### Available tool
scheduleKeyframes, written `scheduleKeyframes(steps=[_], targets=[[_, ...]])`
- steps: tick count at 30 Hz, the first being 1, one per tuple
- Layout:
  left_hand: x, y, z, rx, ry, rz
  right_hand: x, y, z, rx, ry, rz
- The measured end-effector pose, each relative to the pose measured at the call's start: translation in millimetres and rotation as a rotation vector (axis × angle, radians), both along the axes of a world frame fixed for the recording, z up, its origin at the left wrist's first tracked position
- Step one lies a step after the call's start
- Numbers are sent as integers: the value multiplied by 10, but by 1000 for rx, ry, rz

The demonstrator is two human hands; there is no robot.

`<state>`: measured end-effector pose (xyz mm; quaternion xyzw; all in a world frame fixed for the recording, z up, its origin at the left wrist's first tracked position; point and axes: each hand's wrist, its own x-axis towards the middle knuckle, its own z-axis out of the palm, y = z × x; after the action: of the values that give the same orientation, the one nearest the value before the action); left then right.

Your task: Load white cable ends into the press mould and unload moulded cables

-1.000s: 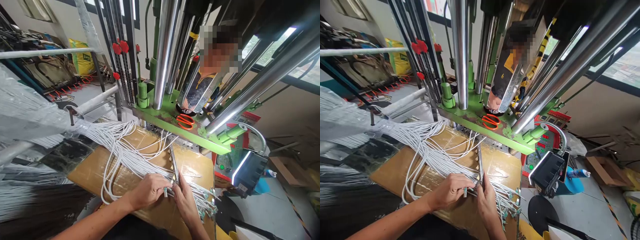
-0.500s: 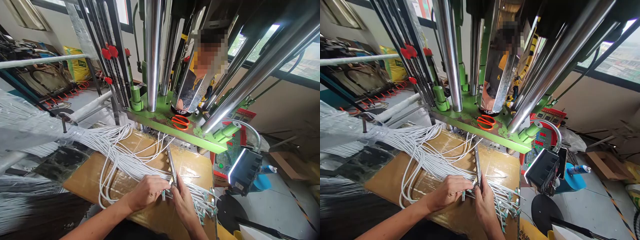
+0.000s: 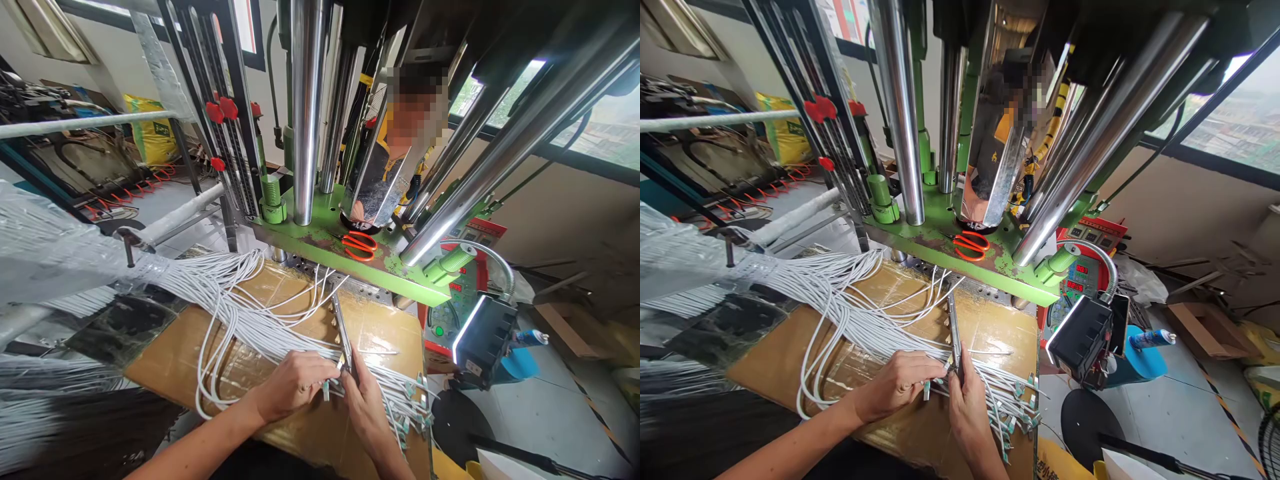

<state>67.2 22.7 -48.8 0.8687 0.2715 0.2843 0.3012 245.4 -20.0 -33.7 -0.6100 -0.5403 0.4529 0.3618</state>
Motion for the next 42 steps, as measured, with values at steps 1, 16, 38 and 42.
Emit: scheduleKeyframes(steps=[1,16,38,42], targets=[[10,0,0,-11,-12,4,2,-3,-18,4,-10,5],[-97,375,290,-842,-414,330,-19,51,123,-13,84,1],[5,390,44,58,-127,31,-9,60,60,-48,89,-55],[2,397,56,36,-117,17,-2,58,62,-52,107,-56]])
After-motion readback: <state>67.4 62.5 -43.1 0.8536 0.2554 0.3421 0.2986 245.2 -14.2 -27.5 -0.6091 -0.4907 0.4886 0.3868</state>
